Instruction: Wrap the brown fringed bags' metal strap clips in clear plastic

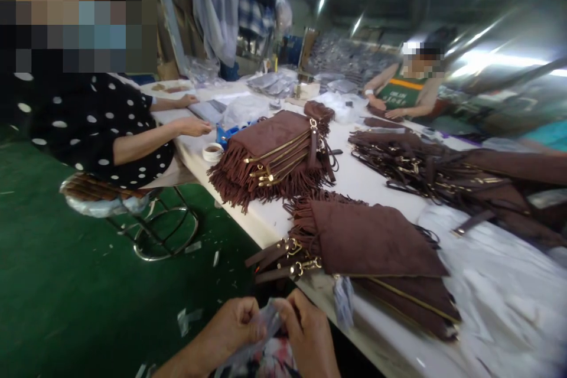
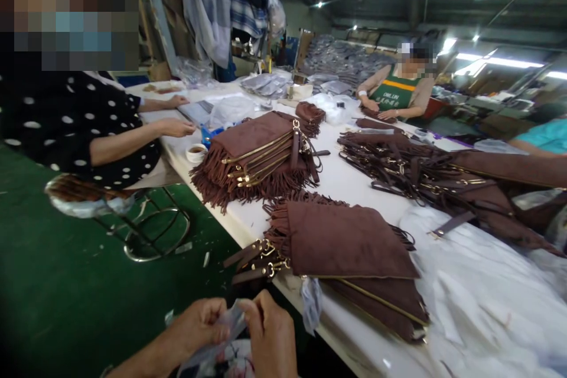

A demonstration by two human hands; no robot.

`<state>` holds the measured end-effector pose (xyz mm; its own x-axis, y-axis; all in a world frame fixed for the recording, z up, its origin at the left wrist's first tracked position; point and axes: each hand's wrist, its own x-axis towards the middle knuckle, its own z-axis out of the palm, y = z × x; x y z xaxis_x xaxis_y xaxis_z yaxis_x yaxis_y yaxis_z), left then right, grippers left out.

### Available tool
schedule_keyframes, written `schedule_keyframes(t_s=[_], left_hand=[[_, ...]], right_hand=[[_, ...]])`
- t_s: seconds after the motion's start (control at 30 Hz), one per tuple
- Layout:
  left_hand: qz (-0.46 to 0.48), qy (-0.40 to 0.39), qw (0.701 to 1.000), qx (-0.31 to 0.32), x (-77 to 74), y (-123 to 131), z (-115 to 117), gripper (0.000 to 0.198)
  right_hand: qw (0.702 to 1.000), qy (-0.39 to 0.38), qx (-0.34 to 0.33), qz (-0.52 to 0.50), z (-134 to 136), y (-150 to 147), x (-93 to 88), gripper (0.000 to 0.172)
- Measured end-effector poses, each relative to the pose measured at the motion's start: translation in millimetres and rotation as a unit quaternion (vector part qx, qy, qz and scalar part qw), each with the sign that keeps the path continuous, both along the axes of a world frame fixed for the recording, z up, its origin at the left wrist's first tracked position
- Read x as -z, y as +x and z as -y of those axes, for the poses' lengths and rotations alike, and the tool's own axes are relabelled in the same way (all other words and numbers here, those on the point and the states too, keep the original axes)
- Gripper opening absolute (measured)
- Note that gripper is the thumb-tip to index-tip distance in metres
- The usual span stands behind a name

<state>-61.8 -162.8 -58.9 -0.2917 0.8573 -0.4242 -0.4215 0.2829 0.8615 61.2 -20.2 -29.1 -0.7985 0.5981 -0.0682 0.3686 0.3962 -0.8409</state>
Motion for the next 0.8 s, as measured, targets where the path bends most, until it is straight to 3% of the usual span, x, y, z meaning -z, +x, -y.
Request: schedule_keyframes(t_s=[0.07, 0.13, 0.2, 0.27, 0.37, 0.47, 0.57, 0.63, 0.7, 0.8], left_hand=[[-0.118, 0.003, 0.993, -0.010, 1.9, -5, -3, 0.050], [-0.276, 0.021, 0.961, -0.018, -3.1, -14, -5, 0.040], [-0.389, 0.047, 0.920, -0.020, -8.6, -21, -9, 0.034], [-0.434, 0.056, 0.899, -0.010, -9.4, -26, -15, 0.031], [-0.442, 0.034, 0.896, 0.028, -3.2, -26, -25, 0.027], [-0.404, 0.043, 0.912, 0.062, -3.5, -24, -29, 0.021], [-0.342, 0.072, 0.934, 0.071, -18.0, -21, -23, 0.017], [-0.305, 0.082, 0.947, 0.066, -30.4, -19, -13, 0.018], [-0.278, 0.080, 0.956, 0.052, -40.2, -17, -4, 0.018], [-0.259, 0.076, 0.962, 0.033, -46.8, -11, 7, 0.017]], right_hand=[[0.993, -0.071, 0.093, -0.030, -8, 2, 5.1, 0.032], [0.972, -0.141, 0.176, -0.068, -15, 3, 10.5, 0.038], [0.952, -0.196, 0.204, -0.114, -18, 2, 15.3, 0.051], [0.936, -0.239, 0.206, -0.157, -16, -3, 18.7, 0.057], [0.912, -0.276, 0.230, -0.197, -11, -13, 18.4, 0.050], [0.876, -0.345, 0.245, -0.230, -11, -18, 9.5, 0.036], [0.818, -0.464, 0.213, -0.264, -15, -14, -2.2, 0.029], [0.799, -0.503, 0.188, -0.270, -16, -9, -6.2, 0.027], [0.813, -0.497, 0.168, -0.254, -13, -6, -5.5, 0.030], [0.864, -0.457, 0.112, -0.179, -2, -7, -0.2, 0.045]])
